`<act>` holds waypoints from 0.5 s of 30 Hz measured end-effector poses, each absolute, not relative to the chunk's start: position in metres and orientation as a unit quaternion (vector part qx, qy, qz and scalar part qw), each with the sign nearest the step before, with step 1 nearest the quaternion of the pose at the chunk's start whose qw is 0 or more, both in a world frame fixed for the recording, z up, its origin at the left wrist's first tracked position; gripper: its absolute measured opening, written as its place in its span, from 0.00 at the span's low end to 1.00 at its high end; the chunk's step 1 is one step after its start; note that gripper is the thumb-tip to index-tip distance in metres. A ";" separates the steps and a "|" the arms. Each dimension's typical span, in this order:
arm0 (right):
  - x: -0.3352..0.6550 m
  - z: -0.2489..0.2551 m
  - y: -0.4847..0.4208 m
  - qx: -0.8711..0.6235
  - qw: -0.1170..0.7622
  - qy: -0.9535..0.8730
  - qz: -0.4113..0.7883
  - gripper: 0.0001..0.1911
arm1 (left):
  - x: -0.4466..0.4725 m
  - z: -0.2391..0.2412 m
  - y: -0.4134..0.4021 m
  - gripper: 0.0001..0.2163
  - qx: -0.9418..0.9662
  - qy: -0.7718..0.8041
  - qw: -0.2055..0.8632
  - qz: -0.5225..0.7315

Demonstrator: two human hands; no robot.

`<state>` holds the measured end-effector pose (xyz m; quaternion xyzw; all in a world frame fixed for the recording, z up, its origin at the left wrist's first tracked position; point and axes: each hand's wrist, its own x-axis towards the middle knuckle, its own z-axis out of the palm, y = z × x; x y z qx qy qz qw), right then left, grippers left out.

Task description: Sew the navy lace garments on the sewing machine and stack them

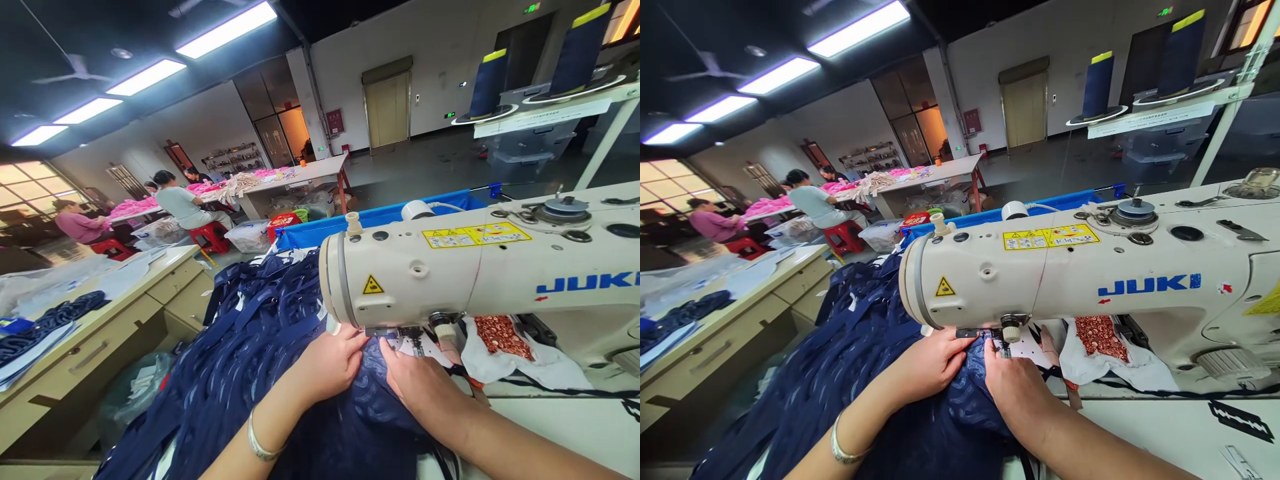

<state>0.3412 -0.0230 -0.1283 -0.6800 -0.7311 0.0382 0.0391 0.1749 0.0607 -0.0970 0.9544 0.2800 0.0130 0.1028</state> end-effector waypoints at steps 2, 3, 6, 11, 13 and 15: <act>0.343 -0.120 -0.025 -0.685 0.037 -0.725 0.057 0.25 | 0.176 -0.095 0.060 0.17 0.952 0.287 0.106 0.005; 0.344 -0.116 -0.025 -0.692 0.033 -0.718 0.067 0.25 | 0.176 -0.094 0.059 0.17 0.951 0.289 0.107 0.000; 0.344 -0.108 -0.028 -0.719 0.026 -0.690 0.083 0.23 | 0.177 -0.090 0.059 0.18 0.951 0.292 0.106 -0.004; 0.341 -0.101 -0.026 -0.706 -0.007 -0.703 0.088 0.27 | 0.178 -0.091 0.058 0.17 0.949 0.297 0.104 -0.005; 0.341 -0.100 -0.025 -0.691 -0.022 -0.718 0.081 0.28 | 0.177 -0.091 0.057 0.17 0.950 0.296 0.104 -0.003; 0.342 -0.100 -0.025 -0.680 -0.016 -0.730 0.060 0.27 | 0.177 -0.092 0.057 0.17 0.951 0.293 0.101 0.000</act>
